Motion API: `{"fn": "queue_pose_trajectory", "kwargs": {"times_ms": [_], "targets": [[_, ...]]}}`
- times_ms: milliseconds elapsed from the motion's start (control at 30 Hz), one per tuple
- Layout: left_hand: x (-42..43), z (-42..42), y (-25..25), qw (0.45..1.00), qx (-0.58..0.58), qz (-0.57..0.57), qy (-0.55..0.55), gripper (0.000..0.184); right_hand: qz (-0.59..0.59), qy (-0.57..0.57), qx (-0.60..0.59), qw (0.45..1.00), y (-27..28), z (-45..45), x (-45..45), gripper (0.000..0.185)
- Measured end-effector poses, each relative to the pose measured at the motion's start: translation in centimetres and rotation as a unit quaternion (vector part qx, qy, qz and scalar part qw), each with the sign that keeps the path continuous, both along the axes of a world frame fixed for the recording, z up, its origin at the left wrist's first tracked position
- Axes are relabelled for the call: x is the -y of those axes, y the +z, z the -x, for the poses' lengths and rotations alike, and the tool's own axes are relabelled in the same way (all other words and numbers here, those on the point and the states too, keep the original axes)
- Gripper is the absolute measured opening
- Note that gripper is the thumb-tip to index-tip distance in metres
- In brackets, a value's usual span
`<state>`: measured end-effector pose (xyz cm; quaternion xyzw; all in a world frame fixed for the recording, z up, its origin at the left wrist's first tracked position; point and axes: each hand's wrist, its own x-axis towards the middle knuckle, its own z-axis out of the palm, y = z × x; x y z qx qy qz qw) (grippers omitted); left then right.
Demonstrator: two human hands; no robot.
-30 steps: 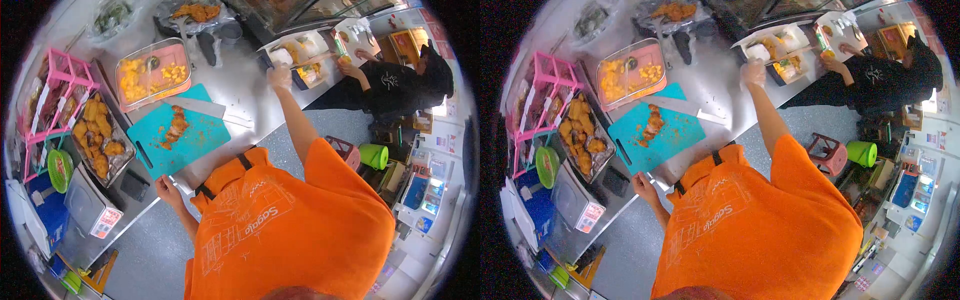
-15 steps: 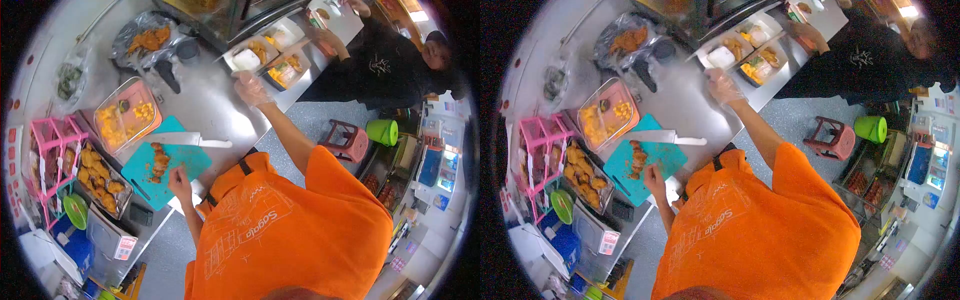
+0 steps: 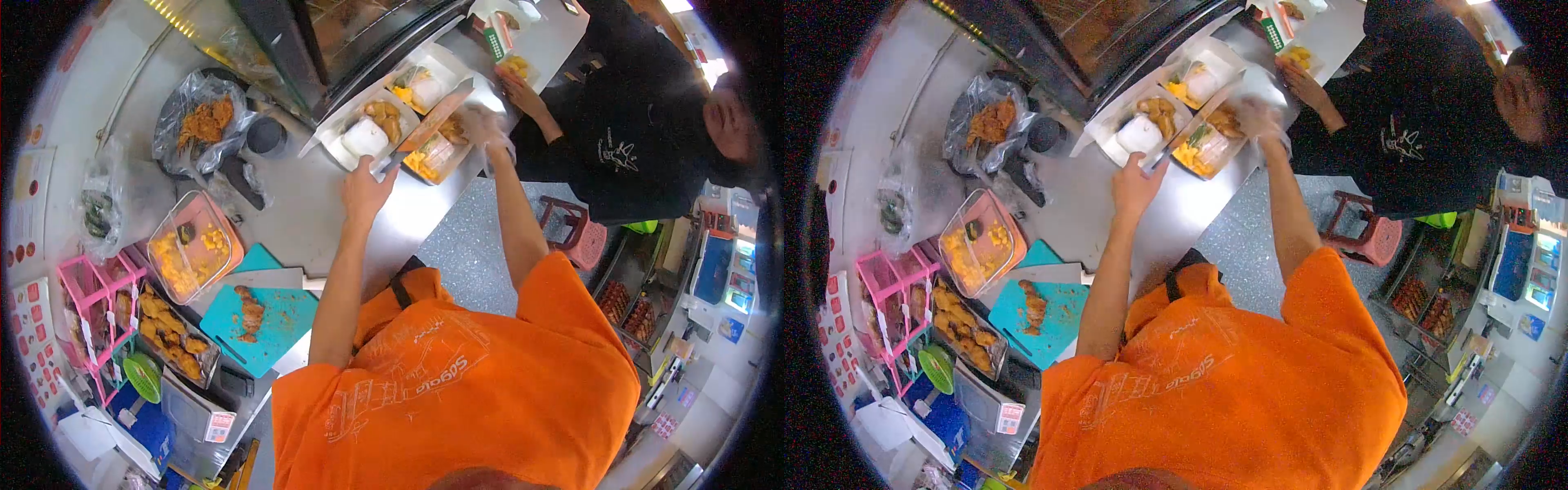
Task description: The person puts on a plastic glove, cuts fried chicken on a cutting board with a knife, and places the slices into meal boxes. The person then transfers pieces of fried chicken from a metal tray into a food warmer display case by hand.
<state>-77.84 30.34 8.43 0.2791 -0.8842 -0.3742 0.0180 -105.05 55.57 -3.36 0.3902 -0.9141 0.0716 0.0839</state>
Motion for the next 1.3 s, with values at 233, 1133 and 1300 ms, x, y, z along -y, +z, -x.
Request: {"fn": "queue_pose_trajectory", "kwargs": {"times_ms": [233, 1133, 1300], "targets": [[-0.7, -1.8, -0.4, 0.997, 0.018, 0.006, 0.072, 0.034, 0.211, -0.188, 0.405, 0.87, 6.9, -5.8, 4.6, 0.036], [3.1, -12.7, -4.6, 0.928, -0.144, -0.147, 0.31, 0.023, 0.338, -0.44, 0.474, 0.684, 7.9, -15.3, -9.5, 0.052], [2.7, -12.5, -3.0, 0.918, -0.142, -0.191, 0.317, 0.021, 0.337, -0.445, 0.473, 0.681, 7.9, -19.8, -11.6, 0.055]]}}
